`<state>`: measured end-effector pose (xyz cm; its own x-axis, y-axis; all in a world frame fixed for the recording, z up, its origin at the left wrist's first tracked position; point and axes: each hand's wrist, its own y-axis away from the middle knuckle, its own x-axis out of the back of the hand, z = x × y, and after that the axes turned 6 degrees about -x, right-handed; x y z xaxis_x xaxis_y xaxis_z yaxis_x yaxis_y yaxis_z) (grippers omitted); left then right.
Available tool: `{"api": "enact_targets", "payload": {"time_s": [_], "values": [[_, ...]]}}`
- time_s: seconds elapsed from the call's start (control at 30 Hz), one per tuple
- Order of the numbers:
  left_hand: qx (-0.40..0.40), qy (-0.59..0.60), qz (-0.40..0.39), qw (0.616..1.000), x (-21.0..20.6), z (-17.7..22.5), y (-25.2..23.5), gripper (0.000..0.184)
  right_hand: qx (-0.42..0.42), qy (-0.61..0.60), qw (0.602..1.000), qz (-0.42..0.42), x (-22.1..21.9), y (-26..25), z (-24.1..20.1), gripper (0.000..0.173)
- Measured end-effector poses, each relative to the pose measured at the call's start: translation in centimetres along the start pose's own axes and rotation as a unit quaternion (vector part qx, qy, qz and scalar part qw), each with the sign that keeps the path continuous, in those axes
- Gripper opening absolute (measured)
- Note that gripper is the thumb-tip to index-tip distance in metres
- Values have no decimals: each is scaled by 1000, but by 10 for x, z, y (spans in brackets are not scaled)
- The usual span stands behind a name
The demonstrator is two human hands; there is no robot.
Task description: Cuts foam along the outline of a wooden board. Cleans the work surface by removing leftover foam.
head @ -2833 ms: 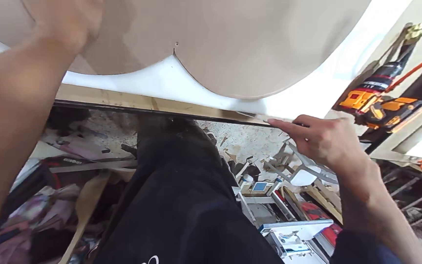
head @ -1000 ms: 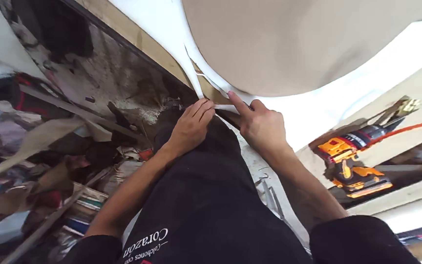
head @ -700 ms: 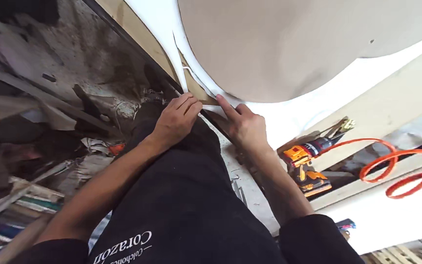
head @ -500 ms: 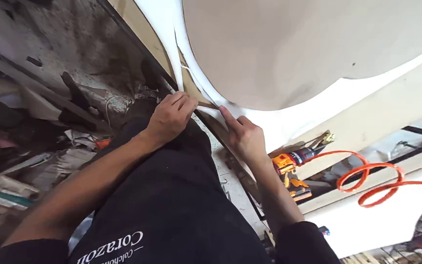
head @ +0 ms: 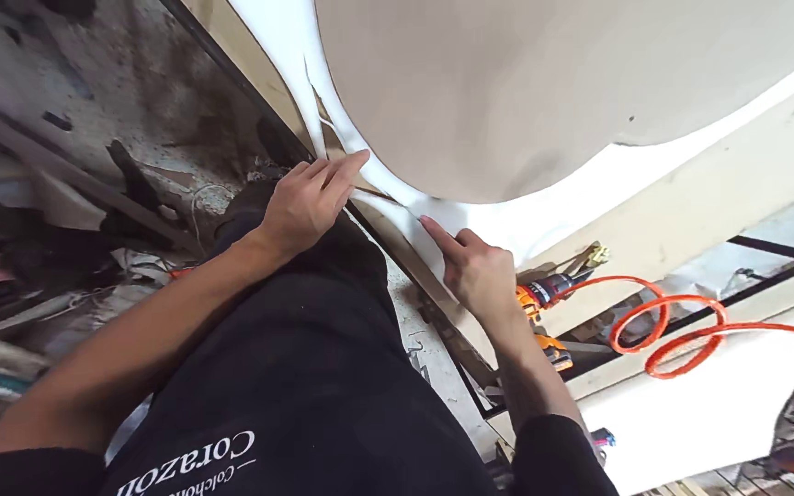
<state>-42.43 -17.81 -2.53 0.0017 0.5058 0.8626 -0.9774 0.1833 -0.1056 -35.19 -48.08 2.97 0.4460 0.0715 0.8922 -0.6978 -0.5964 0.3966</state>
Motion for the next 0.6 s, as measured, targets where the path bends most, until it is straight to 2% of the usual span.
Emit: {"api": "enact_targets", "payload": {"time_s": [0.1, 0.2, 0.37, 0.6], "values": [[-27, -18, 29, 999, -4, -8, 0, 37, -3, -25, 999, -20, 24, 20, 17, 52], [-56, -31, 62, 996, -9, -14, 2, 31, -11, -96, 995, 10, 44, 39, 25, 44], [-58, -65, -70, 994, 0, -10, -17, 46, -71, -172, 979, 77, 37, 58, 9, 40], [-96, -46, -161, 981, 28, -7, -25, 32, -112, -202, 967, 108, 11, 67, -11, 40]]}}
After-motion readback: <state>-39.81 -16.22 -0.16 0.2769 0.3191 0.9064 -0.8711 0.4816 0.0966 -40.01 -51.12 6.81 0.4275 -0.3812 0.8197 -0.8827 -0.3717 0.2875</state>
